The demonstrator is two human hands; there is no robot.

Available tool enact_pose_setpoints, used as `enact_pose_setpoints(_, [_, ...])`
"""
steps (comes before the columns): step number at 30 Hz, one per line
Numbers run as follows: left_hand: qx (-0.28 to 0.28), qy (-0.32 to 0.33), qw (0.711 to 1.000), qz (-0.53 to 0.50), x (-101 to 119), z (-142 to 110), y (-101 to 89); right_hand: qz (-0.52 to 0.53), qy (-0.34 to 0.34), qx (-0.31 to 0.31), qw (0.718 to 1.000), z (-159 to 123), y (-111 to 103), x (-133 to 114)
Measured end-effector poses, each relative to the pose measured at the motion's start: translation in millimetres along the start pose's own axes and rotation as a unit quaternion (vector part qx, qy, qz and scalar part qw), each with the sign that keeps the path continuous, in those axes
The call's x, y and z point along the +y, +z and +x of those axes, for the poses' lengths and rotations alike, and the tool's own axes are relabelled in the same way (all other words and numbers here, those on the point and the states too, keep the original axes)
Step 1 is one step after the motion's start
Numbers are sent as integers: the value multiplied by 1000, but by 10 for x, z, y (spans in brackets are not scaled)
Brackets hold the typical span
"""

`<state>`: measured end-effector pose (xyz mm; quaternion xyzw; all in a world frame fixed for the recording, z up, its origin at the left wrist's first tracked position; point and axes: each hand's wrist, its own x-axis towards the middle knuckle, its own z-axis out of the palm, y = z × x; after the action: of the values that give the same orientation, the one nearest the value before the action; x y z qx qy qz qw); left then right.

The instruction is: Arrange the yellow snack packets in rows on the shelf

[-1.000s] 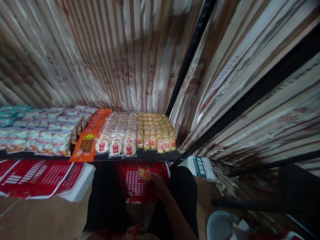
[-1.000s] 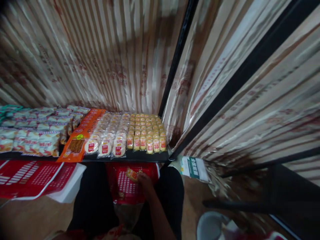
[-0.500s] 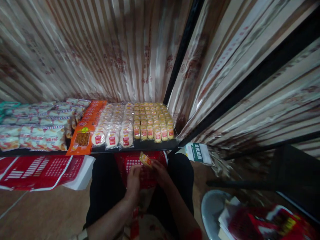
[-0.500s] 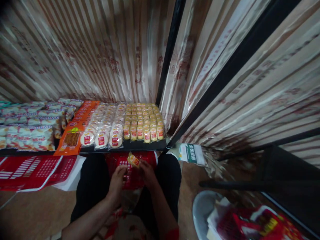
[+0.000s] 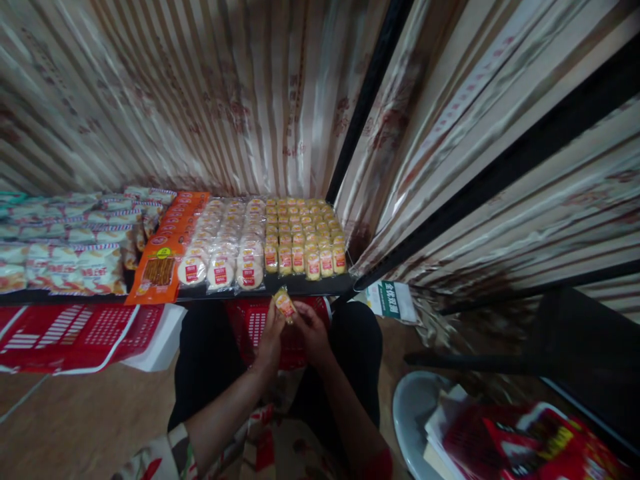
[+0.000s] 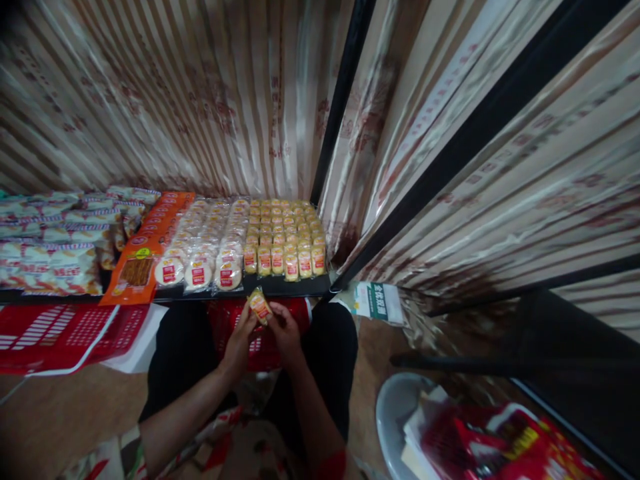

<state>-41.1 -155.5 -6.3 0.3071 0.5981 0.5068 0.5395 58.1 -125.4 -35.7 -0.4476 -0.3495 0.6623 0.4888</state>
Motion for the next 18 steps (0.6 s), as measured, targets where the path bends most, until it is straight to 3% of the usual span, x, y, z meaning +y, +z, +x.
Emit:
enact_pose_setpoints(3, [-4, -14, 1000, -23, 43, 53, 21, -36, -19, 7, 999, 12, 40, -61])
enact_pose_setpoints(11, [-5, 38, 997, 71, 122, 211, 104, -112, -64, 48, 991, 111, 87, -98])
enact_pose_setpoints(18, [39, 76, 970, 228, 212, 351, 120, -284, -129, 89, 946, 189, 71, -234])
